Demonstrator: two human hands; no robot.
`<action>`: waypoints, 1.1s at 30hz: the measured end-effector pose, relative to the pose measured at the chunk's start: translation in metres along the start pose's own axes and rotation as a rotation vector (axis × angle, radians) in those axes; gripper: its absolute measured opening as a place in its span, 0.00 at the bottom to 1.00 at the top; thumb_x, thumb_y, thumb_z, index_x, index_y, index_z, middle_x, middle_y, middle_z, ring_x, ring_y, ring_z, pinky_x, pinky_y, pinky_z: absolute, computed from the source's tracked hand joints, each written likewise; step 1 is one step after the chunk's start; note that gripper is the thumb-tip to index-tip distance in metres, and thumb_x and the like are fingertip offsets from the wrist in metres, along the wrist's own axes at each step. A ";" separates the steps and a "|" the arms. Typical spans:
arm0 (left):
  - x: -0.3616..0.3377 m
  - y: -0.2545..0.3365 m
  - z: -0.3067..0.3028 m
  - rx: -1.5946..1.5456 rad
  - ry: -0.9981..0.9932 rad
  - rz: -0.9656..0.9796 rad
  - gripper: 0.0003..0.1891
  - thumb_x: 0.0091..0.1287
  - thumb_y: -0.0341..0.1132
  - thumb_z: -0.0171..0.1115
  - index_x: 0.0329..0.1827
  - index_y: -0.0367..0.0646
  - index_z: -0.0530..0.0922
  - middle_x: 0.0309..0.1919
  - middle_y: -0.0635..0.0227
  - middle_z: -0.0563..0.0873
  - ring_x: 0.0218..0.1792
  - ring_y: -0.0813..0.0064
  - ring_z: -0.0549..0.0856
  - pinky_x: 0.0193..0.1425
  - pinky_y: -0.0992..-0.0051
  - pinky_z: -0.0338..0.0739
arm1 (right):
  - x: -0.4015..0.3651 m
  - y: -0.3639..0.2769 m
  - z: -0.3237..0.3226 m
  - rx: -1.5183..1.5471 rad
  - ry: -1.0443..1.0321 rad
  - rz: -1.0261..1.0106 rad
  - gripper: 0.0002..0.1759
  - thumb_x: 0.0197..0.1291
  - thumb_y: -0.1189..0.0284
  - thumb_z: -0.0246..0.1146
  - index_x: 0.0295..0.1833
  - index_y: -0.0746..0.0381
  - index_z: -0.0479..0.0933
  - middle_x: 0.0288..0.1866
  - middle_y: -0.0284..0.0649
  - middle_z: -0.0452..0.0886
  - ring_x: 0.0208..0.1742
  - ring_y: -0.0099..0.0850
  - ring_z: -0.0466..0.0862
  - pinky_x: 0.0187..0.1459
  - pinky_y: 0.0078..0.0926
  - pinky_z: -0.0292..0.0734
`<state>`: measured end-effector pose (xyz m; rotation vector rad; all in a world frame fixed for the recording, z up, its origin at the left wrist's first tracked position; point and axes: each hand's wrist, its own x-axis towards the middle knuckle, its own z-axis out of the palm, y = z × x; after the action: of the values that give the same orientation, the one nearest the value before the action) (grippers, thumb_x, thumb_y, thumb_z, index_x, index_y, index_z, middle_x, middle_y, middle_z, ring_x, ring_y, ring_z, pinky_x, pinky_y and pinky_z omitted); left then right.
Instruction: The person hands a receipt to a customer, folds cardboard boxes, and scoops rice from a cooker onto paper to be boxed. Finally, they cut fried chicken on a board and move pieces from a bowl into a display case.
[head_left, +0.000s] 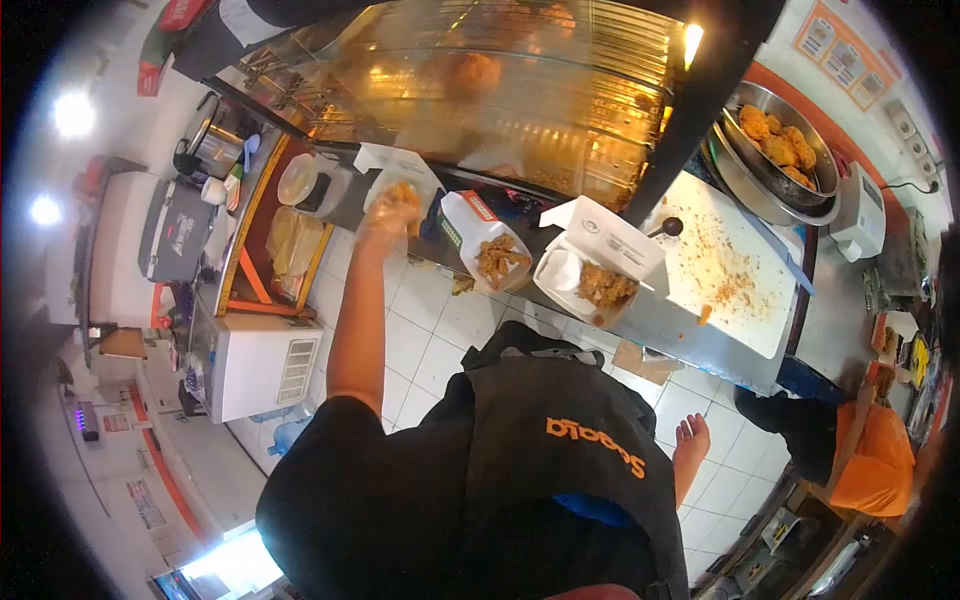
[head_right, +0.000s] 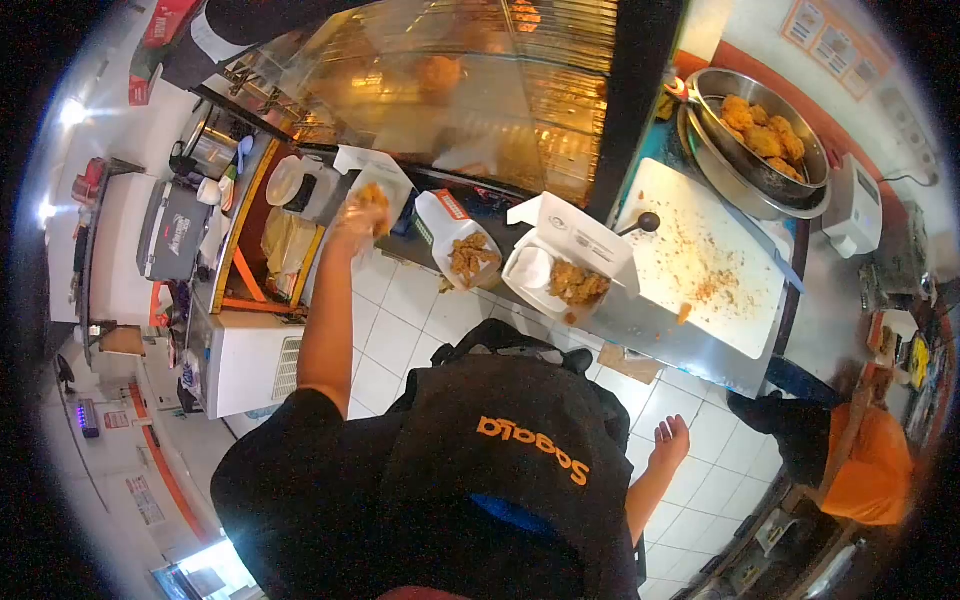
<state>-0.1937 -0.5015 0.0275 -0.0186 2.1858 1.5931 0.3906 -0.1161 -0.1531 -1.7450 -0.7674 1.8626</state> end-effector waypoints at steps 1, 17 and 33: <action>0.024 -0.010 -0.012 0.124 0.084 0.075 0.17 0.48 0.29 0.71 0.42 0.46 0.78 0.32 0.70 0.82 0.31 0.76 0.81 0.32 0.75 0.76 | -0.003 0.002 0.005 0.001 0.006 0.000 0.26 0.61 0.63 0.58 0.62 0.64 0.70 0.56 0.46 0.75 0.52 0.42 0.75 0.55 0.38 0.71; 0.079 -0.075 -0.104 0.971 0.493 0.289 0.16 0.54 0.35 0.57 0.45 0.43 0.84 0.39 0.48 0.84 0.45 0.52 0.83 0.50 0.61 0.77 | -0.213 -0.046 0.314 -0.170 -0.521 -0.558 0.13 0.58 0.75 0.60 0.48 0.66 0.77 0.39 0.36 0.80 0.40 0.24 0.78 0.44 0.21 0.73; 0.125 -0.102 -0.136 0.830 0.152 0.175 0.15 0.50 0.42 0.60 0.29 0.39 0.84 0.35 0.51 0.85 0.39 0.52 0.85 0.45 0.63 0.79 | -0.465 -0.106 0.667 0.045 -0.773 -1.430 0.11 0.52 0.73 0.68 0.38 0.68 0.79 0.31 0.42 0.84 0.28 0.28 0.82 0.34 0.25 0.76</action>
<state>-0.3257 -0.6300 -0.0752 0.3138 2.8633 0.6624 -0.2413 -0.4064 0.2820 -0.0467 -1.6031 1.3021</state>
